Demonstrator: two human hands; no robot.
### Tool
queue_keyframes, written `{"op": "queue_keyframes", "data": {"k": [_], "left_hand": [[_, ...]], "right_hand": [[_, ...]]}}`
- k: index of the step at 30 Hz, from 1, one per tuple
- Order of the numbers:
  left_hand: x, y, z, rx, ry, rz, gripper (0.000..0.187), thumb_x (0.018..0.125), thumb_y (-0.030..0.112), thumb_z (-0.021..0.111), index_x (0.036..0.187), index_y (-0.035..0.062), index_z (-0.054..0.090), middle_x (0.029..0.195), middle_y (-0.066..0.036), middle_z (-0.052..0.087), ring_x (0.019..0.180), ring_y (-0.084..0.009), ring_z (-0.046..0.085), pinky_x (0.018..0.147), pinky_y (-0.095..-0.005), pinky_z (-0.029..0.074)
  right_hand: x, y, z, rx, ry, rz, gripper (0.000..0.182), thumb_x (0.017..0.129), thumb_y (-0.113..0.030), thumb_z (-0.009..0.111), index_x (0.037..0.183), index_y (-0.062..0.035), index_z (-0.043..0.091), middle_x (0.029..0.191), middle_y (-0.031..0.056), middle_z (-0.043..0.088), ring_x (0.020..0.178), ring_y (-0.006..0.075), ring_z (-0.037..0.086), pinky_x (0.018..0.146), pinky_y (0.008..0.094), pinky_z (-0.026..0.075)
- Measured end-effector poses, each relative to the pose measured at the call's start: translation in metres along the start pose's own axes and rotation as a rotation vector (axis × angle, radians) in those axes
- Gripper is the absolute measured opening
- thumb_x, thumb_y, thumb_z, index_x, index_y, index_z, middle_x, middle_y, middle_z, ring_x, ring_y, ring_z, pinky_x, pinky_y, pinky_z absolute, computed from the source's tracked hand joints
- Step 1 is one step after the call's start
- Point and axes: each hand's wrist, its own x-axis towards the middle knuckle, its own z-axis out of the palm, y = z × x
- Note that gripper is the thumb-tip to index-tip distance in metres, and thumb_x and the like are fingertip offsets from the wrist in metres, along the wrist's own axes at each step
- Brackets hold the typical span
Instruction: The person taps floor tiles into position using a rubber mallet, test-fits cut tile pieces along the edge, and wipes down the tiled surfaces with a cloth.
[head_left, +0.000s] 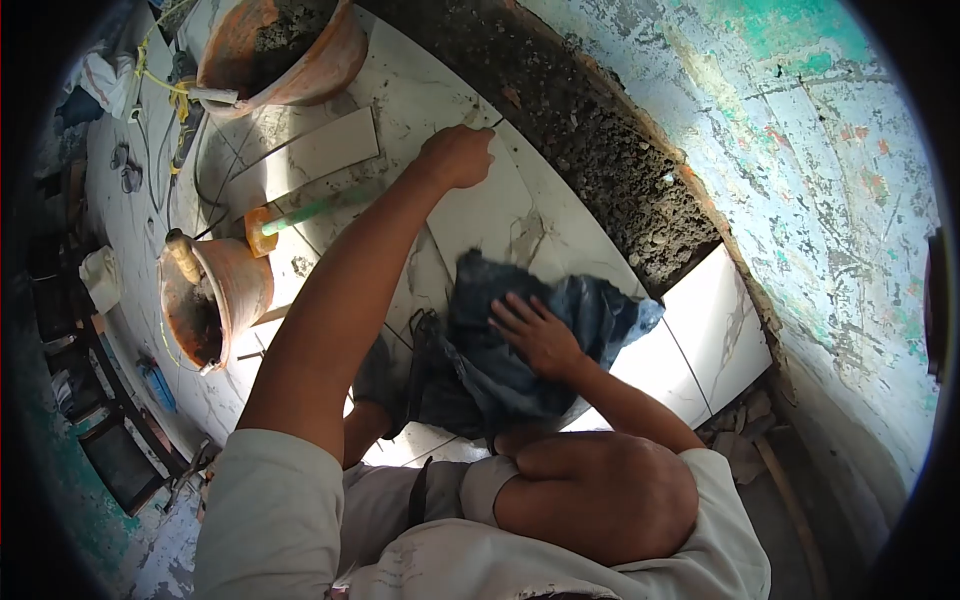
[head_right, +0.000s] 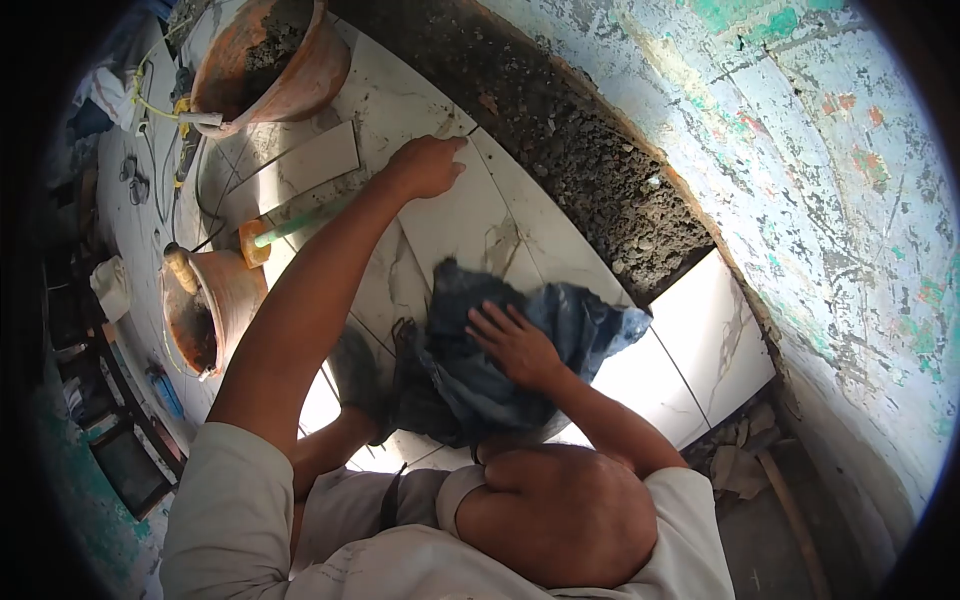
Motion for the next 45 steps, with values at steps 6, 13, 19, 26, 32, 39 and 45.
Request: {"op": "queue_keyframes", "data": {"k": [6,13,19,26,32,39,45], "left_hand": [[-0.038,-0.002,0.01,-0.23,0.11,0.01,0.047,0.09,0.03,0.061,0.127,0.002,0.054,0.105,-0.021,0.067,0.099,-0.0361,0.064,0.088,-0.0438,0.049],[-0.173,0.015,0.136,-1.687,-0.436,-0.269,0.06,0.098,0.053,0.044,0.127,0.0013,0.054,0.117,-0.012,0.062,0.104,-0.0199,0.058,0.093,-0.0351,0.044],[-0.197,0.009,0.087,-1.538,-0.346,-0.591,0.056,0.102,0.045,0.037,0.133,0.0006,0.05,0.127,-0.012,0.057,0.112,-0.0205,0.053,0.099,-0.0356,0.039],[-0.183,0.008,0.15,-1.36,0.184,-0.727,0.057,0.1,0.047,0.043,0.13,-0.0005,0.052,0.117,-0.015,0.062,0.106,-0.0292,0.058,0.094,-0.0379,0.043],[-0.179,0.006,0.14,-1.342,0.381,-0.565,0.069,0.097,0.045,0.051,0.143,-0.002,0.032,0.132,-0.024,0.05,0.123,-0.0354,0.05,0.103,-0.042,0.039],[-0.164,0.018,0.139,-0.741,0.427,-0.394,0.094,0.084,0.024,0.072,0.149,-0.0021,0.01,0.143,-0.029,0.032,0.132,-0.0403,0.039,0.109,-0.0413,0.033],[-0.2,0.057,0.131,-0.69,0.052,-0.437,0.064,0.08,0.019,0.073,0.132,-0.001,0.042,0.126,-0.024,0.045,0.117,-0.0411,0.049,0.098,-0.0464,0.04]], "right_hand": [[-0.049,-0.024,-0.017,0.625,-0.361,0.104,0.021,0.09,-0.021,0.055,0.083,-0.0033,0.063,0.106,0.0147,0.062,0.116,0.0334,0.054,0.098,0.0468,0.042],[-0.019,-0.019,-0.089,0.646,0.342,0.208,0.032,0.088,-0.027,0.062,0.11,-0.0033,0.06,0.117,0.0198,0.061,0.107,0.0428,0.057,0.091,0.0488,0.045],[0.037,-0.005,-0.05,0.096,0.116,0.112,0.055,0.088,-0.043,0.058,0.128,-0.0059,0.053,0.154,0.0174,0.028,0.144,0.0405,0.018,0.113,0.058,0.016],[0.163,0.049,-0.057,-0.221,0.089,0.096,0.067,0.091,-0.053,0.049,0.147,-0.0181,0.037,0.157,0.0089,0.024,0.146,0.0327,0.015,0.116,0.0544,0.012],[0.227,0.061,-0.077,-0.209,0.322,0.377,0.07,0.091,-0.057,0.047,0.149,-0.0197,0.033,0.157,0.0092,0.023,0.146,0.0354,0.015,0.116,0.0552,0.012],[0.206,0.055,-0.056,-0.295,0.242,0.237,0.063,0.095,-0.049,0.047,0.148,-0.019,0.034,0.157,0.0098,0.024,0.145,0.0371,0.017,0.116,0.0551,0.015],[0.109,0.025,-0.033,-0.224,0.05,0.045,0.056,0.09,-0.019,0.049,0.145,-0.0176,0.04,0.156,0.0069,0.028,0.145,0.0301,0.02,0.117,0.0476,0.018]]}}
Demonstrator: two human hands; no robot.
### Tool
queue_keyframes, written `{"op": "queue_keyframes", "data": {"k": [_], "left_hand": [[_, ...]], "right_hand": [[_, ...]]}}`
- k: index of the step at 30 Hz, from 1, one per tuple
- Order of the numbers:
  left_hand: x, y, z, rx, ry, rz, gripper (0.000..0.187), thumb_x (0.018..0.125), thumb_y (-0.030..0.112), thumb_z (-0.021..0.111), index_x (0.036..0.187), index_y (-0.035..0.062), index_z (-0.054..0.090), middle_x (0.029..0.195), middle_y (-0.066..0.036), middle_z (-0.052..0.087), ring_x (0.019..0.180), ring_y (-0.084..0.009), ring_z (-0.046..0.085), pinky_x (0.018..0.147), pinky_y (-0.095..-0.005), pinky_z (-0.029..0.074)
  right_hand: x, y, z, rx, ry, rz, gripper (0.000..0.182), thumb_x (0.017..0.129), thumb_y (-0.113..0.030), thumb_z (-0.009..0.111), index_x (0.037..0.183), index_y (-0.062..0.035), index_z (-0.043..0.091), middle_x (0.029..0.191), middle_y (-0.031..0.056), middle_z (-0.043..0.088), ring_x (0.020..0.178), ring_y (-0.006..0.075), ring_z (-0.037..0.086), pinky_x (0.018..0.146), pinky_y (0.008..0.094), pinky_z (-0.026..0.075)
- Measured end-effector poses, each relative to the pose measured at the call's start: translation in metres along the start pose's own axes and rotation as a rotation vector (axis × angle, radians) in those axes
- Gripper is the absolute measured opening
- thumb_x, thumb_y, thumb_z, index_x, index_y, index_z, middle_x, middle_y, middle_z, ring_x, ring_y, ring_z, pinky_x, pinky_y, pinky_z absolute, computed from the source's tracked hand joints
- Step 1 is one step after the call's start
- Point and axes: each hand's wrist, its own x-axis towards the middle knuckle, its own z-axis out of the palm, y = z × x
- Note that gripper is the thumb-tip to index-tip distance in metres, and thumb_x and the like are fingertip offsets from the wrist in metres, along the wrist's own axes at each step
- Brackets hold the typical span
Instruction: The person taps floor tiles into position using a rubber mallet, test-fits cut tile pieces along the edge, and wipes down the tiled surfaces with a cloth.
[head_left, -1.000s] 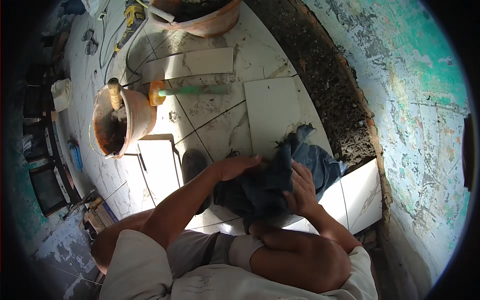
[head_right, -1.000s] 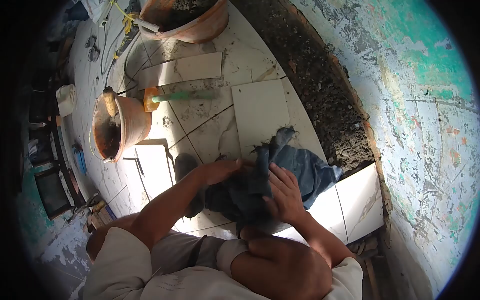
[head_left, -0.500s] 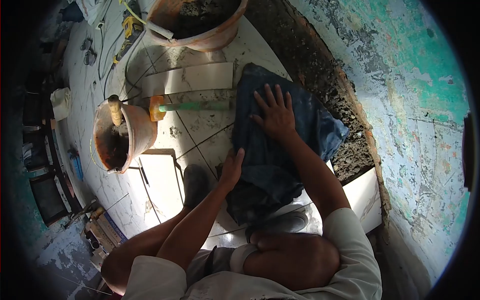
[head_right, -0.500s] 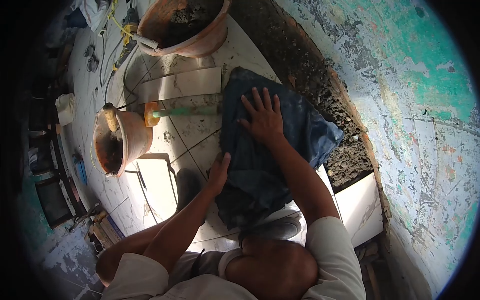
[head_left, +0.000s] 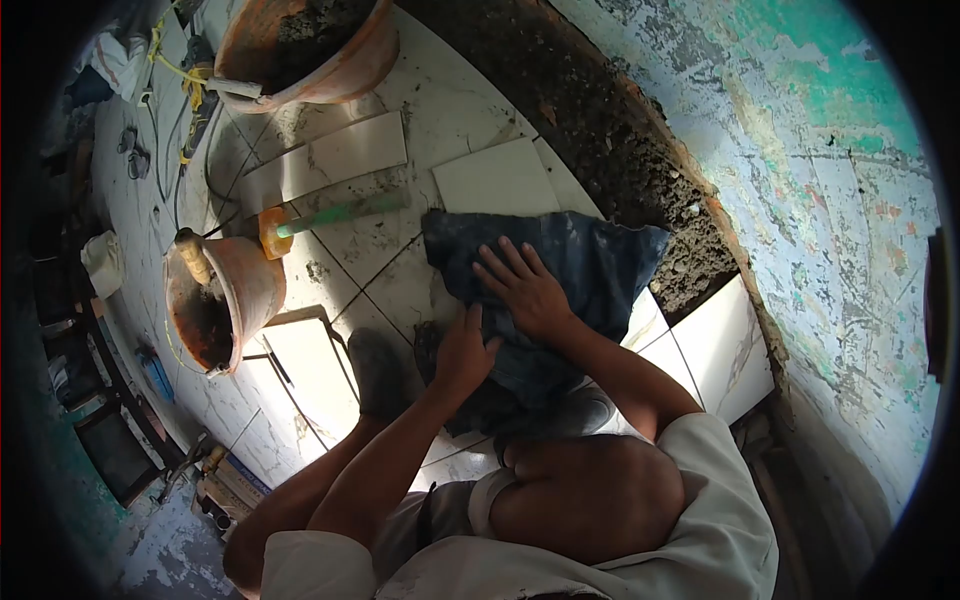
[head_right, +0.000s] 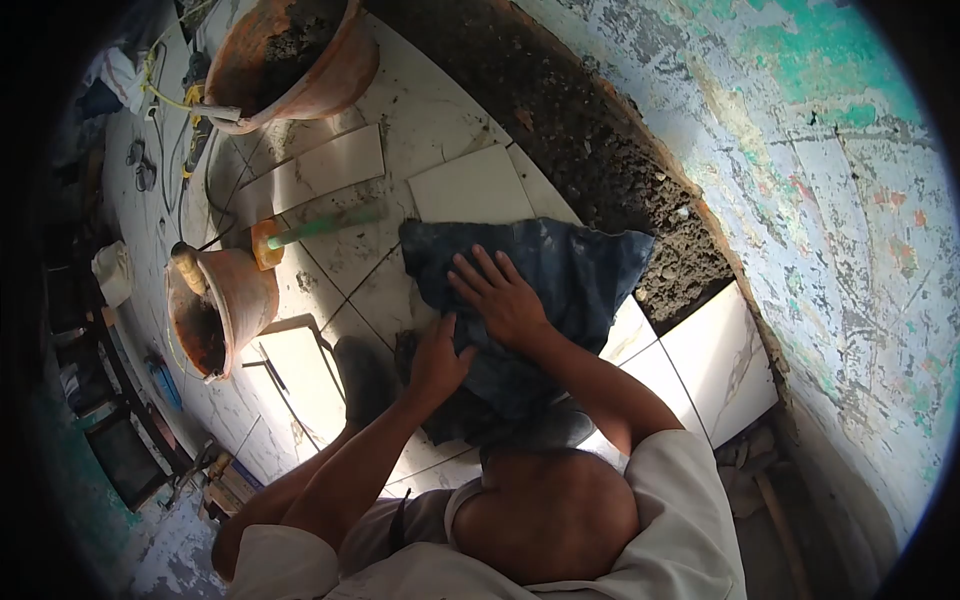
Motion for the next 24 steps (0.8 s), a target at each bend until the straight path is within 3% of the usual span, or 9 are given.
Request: {"op": "queue_keyframes", "data": {"k": [5,7,10,11,13,16,18,21,24], "left_hand": [[-0.055,0.002,0.024,0.188,-0.244,0.065,0.04,0.074,0.019,0.077,0.104,0.0006,0.059,0.107,-0.02,0.051,0.102,-0.0382,0.056,0.087,-0.048,0.045],[-0.062,0.008,0.019,0.231,-0.161,0.552,0.033,0.072,0.018,0.077,0.096,0.0003,0.062,0.109,-0.019,0.052,0.094,-0.0373,0.059,0.082,-0.0456,0.048],[-0.054,0.0,0.014,0.003,-0.255,0.762,0.029,0.072,0.017,0.076,0.093,0.0006,0.063,0.104,-0.019,0.056,0.086,-0.0337,0.062,0.08,-0.0411,0.05],[-0.051,0.004,0.006,0.011,-0.26,0.775,0.029,0.072,0.017,0.076,0.093,0.0006,0.063,0.104,-0.019,0.056,0.086,-0.0337,0.062,0.08,-0.0411,0.05],[-0.048,0.023,-0.023,-0.144,-0.648,0.295,0.026,0.076,0.013,0.074,0.098,0.0011,0.064,0.101,-0.016,0.062,0.091,-0.0243,0.063,0.086,-0.0354,0.049],[-0.043,0.049,-0.065,-0.556,-0.66,0.064,0.029,0.08,0.01,0.074,0.105,-0.0001,0.064,0.098,-0.011,0.066,0.093,-0.0167,0.062,0.088,-0.0302,0.048],[-0.041,0.05,-0.066,-0.536,-0.129,0.365,0.021,0.081,0.005,0.072,0.098,-0.0044,0.062,0.093,-0.007,0.068,0.09,-0.0119,0.062,0.081,-0.0288,0.05],[-0.004,0.085,-0.087,-0.682,-0.022,0.198,0.038,0.081,0.009,0.074,0.11,-0.0065,0.055,0.104,-0.013,0.064,0.093,-0.0159,0.061,0.084,-0.0308,0.049],[0.052,0.082,-0.057,-0.567,0.349,0.105,0.051,0.084,0.017,0.072,0.123,-0.006,0.048,0.119,-0.019,0.058,0.107,-0.0235,0.058,0.094,-0.0347,0.045]], "right_hand": [[-0.101,-0.025,0.002,0.448,-0.196,-0.079,0.057,0.083,-0.008,0.052,0.139,-0.0149,0.048,0.15,0.0082,0.038,0.144,0.0279,0.026,0.117,0.0485,0.02],[-0.134,-0.03,0.011,0.59,-0.26,-0.086,0.054,0.084,-0.007,0.052,0.137,-0.0133,0.05,0.147,0.0092,0.043,0.142,0.0284,0.03,0.116,0.0501,0.021],[-0.161,-0.028,0.026,0.989,-0.325,0.005,0.042,0.092,-0.013,0.049,0.134,-0.0093,0.053,0.139,0.0129,0.051,0.135,0.0299,0.041,0.114,0.0455,0.027],[-0.163,-0.025,0.021,1.206,-0.472,0.201,0.039,0.096,-0.019,0.047,0.133,-0.0079,0.054,0.137,0.0137,0.053,0.131,0.0289,0.045,0.112,0.0414,0.03],[-0.157,-0.017,0.005,1.425,-0.603,0.406,0.039,0.1,-0.026,0.046,0.132,-0.0064,0.055,0.134,0.0145,0.055,0.128,0.0279,0.048,0.11,0.0373,0.033],[-0.147,-0.004,-0.039,1.838,-0.522,0.507,0.057,0.097,-0.048,0.05,0.134,-0.0039,0.054,0.134,0.013,0.055,0.125,0.0221,0.049,0.108,0.0325,0.033],[-0.15,0.003,-0.058,1.982,-0.342,0.399,0.069,0.09,-0.054,0.057,0.136,-0.0039,0.05,0.136,0.0143,0.052,0.125,0.0232,0.048,0.109,0.0351,0.033],[-0.135,0.005,-0.102,1.984,0.17,0.335,0.11,0.065,-0.069,0.075,0.145,-0.0042,0.037,0.143,0.0174,0.043,0.127,0.0289,0.046,0.11,0.0418,0.032],[-0.093,0.008,-0.093,0.97,0.557,0.343,0.117,0.056,-0.064,0.082,0.149,-0.0146,0.03,0.148,0.0186,0.036,0.134,0.0383,0.038,0.111,0.0493,0.029]]}}
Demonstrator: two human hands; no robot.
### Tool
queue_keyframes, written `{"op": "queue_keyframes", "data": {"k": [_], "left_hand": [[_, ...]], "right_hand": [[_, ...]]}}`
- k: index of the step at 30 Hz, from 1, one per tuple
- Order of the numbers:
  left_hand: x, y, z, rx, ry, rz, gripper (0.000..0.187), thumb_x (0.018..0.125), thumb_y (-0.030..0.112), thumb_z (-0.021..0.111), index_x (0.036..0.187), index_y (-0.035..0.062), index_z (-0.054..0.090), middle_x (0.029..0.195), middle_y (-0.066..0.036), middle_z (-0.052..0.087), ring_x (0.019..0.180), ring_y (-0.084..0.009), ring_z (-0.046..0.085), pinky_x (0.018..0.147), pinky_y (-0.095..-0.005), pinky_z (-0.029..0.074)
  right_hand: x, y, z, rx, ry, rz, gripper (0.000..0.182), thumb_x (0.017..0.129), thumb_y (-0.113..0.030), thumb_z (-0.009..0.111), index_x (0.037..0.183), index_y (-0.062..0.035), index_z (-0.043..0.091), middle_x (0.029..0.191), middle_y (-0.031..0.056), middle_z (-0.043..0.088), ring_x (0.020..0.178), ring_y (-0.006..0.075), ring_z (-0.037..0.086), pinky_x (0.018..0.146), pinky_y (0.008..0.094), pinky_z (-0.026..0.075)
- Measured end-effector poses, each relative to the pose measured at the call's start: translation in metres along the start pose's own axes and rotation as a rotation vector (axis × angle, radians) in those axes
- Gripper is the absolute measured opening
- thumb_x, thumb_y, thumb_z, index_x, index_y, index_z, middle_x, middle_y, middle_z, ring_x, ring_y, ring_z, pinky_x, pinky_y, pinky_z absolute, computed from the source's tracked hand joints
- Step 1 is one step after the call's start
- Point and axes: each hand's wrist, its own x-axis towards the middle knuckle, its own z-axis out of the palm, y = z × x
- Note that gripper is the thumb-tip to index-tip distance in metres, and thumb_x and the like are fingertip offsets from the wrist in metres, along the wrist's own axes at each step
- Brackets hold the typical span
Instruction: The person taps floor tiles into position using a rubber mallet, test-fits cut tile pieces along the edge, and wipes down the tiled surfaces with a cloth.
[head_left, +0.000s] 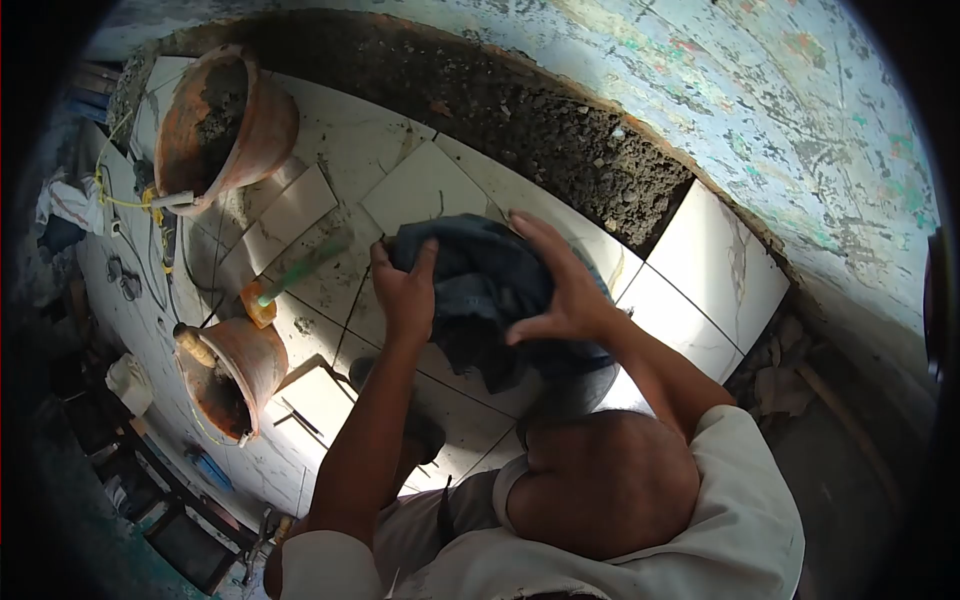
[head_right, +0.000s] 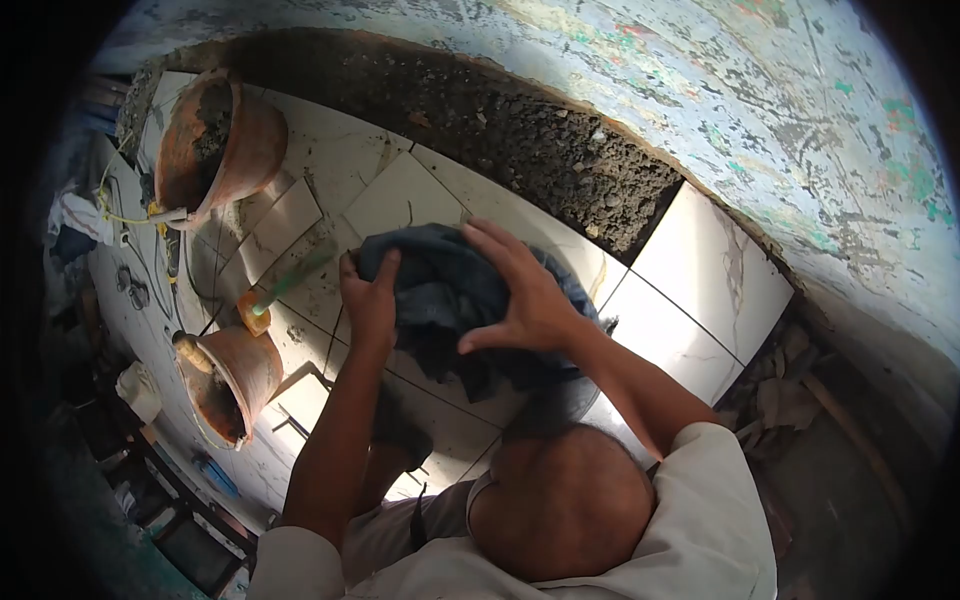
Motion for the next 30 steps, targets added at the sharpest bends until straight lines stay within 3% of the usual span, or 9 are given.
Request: {"op": "queue_keyframes", "data": {"k": [1,3,4,6,13,17,20,26,30], "left_hand": [[0.014,-0.018,0.011,0.01,-0.029,0.007,0.051,0.084,0.017,0.072,0.123,-0.006,0.048,0.119,-0.019,0.058,0.107,-0.0235,0.058,0.094,-0.0347,0.045],[0.047,-0.044,0.019,0.673,-0.059,0.56,0.056,0.088,0.023,0.067,0.131,-0.0036,0.045,0.128,-0.023,0.052,0.117,-0.0293,0.054,0.101,-0.0379,0.04],[0.058,-0.042,0.015,0.676,-0.083,0.567,0.056,0.088,0.023,0.067,0.131,-0.0036,0.045,0.128,-0.023,0.052,0.117,-0.0293,0.054,0.101,-0.0379,0.04],[0.074,-0.037,0.004,0.204,-0.536,0.21,0.067,0.094,0.036,0.057,0.146,0.0008,0.031,0.146,-0.025,0.036,0.133,-0.0316,0.041,0.109,-0.0385,0.032],[0.08,-0.048,-0.018,0.353,-0.525,0.096,0.077,0.098,0.053,0.039,0.153,0.0042,0.014,0.156,-0.022,0.019,0.144,-0.0307,0.023,0.115,-0.0364,0.024],[0.088,-0.051,-0.02,0.476,-0.51,0.269,0.074,0.098,0.048,0.044,0.149,-0.0014,0.022,0.152,-0.023,0.029,0.141,-0.0323,0.031,0.113,-0.0358,0.027],[0.084,-0.048,-0.027,0.475,-0.461,0.306,0.067,0.097,0.042,0.048,0.144,-0.0041,0.034,0.144,-0.024,0.041,0.134,-0.0343,0.04,0.11,-0.037,0.032],[0.038,-0.086,-0.054,0.477,-0.168,0.332,0.043,0.093,0.025,0.056,0.126,-0.0036,0.053,0.12,-0.027,0.059,0.113,-0.04,0.056,0.098,-0.043,0.043],[0.001,-0.099,-0.105,0.67,-0.347,0.284,0.042,0.086,0.018,0.063,0.124,0.0011,0.054,0.116,-0.022,0.062,0.108,-0.0391,0.059,0.095,-0.0438,0.045]], "right_hand": [[0.01,0.003,0.011,-0.441,0.025,-0.136,0.117,0.054,-0.061,0.084,0.149,-0.0188,0.03,0.148,0.0195,0.034,0.136,0.041,0.034,0.111,0.0517,0.027],[0.021,0.021,0.048,-0.633,0.018,-0.094,0.11,0.055,-0.051,0.087,0.148,-0.0219,0.035,0.152,0.0215,0.026,0.138,0.0438,0.028,0.112,0.055,0.024],[0.023,0.031,0.058,-0.632,0.032,-0.074,0.11,0.055,-0.051,0.087,0.148,-0.0219,0.035,0.152,0.0215,0.026,0.138,0.0438,0.028,0.112,0.055,0.024],[0.024,0.05,0.068,-0.655,0.0,-0.031,0.089,0.067,-0.032,0.081,0.145,-0.0239,0.039,0.15,0.0224,0.029,0.138,0.0395,0.031,0.113,0.0524,0.026],[-0.077,0.063,0.043,-0.508,-0.108,0.083,0.068,0.076,0.001,0.056,0.14,-0.0217,0.046,0.14,0.0216,0.045,0.131,0.0353,0.044,0.112,0.0463,0.033],[-0.119,0.022,0.005,-0.476,-0.446,0.438,0.066,0.073,0.0,0.058,0.135,-0.022,0.051,0.117,0.0189,0.063,0.101,0.0352,0.063,0.088,0.044,0.051],[-0.083,-0.003,-0.02,-0.495,-0.61,0.53,0.064,0.069,-0.002,0.061,0.13,-0.0204,0.055,0.1,0.0169,0.068,0.089,0.037,0.065,0.079,0.0453,0.051],[0.038,-0.043,-0.028,-0.302,-0.306,0.109,0.061,0.065,0.003,0.061,0.123,-0.0144,0.061,0.103,0.0165,0.068,0.097,0.0384,0.063,0.086,0.0427,0.051],[0.132,0.008,0.029,-0.623,-0.218,-0.29,0.058,0.07,-0.011,0.068,0.127,-0.0192,0.058,0.111,0.0202,0.064,0.101,0.0401,0.061,0.084,0.0475,0.05]]}}
